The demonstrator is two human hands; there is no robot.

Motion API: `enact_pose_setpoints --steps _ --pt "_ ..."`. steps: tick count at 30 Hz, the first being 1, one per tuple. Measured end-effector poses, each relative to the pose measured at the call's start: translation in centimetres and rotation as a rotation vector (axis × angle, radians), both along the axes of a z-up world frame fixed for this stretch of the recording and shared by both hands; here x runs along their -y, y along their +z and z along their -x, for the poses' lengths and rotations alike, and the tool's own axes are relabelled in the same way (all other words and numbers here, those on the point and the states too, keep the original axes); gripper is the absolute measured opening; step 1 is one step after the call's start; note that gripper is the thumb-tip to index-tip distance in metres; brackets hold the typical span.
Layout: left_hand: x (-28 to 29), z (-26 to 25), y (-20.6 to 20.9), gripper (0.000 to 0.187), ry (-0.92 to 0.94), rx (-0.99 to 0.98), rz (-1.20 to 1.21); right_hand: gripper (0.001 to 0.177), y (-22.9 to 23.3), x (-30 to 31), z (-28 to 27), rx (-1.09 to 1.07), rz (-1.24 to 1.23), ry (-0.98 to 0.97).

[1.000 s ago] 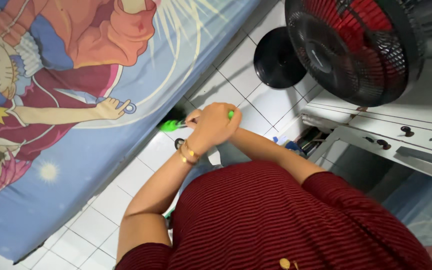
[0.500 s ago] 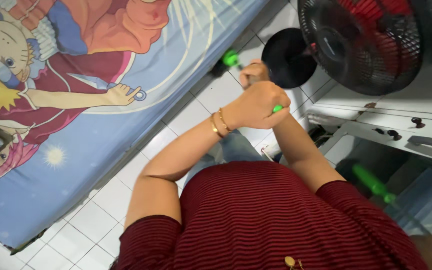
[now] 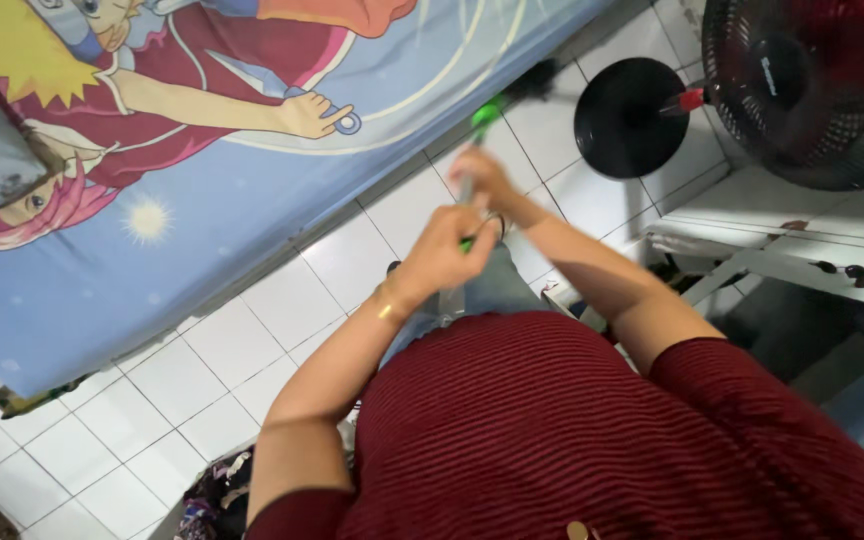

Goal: The person cleans the floor by hand using a duster, moving the duster across the tiled floor near a fan, a bed, and a closet.

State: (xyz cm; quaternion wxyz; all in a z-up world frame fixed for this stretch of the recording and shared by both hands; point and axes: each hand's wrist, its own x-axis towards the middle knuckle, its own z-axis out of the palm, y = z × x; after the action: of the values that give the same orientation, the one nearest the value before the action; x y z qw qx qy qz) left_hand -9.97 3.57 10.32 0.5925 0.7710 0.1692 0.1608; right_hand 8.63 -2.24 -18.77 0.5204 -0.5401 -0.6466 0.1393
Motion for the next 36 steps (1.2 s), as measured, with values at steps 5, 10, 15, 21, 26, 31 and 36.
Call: enact_pose_setpoints --steps 5,10,15,21,26,31,36 --pt "-1.6 7.6 7.5 0.031 0.177 -0.247 -0.013 0.013 6.0 -4.7 15.0 -0.264 0.54 0.265" --pt "-2.5 6.9 1.6 0.029 0.203 -0.258 -0.32 0.025 10.3 -4.9 19.7 -0.612 0.486 0.409" --pt "-3.5 0.9 -3.0 0.039 -0.011 -0.288 -0.129 0.034 5.9 -3.4 15.9 -0.316 0.255 0.416" --pt "-3.5 -9.2 3.7 0.04 -0.125 -0.009 -0.193 0.016 2.3 -2.9 2.2 0.099 0.201 0.258" --pt "-3.1 -13.6 3.4 0.033 -0.303 0.192 -0.069 0.025 0.6 3.2 -8.8 -0.799 0.277 0.02" --pt "-0.1 -13.6 -5.6 0.029 -0.196 0.256 0.0 0.013 -0.2 5.0 -14.4 -0.126 0.268 -0.265" --pt "0.2 -8.5 -5.8 0.027 -0.135 0.183 0.044 0.025 -1.4 3.8 -9.3 0.084 0.021 -0.278"
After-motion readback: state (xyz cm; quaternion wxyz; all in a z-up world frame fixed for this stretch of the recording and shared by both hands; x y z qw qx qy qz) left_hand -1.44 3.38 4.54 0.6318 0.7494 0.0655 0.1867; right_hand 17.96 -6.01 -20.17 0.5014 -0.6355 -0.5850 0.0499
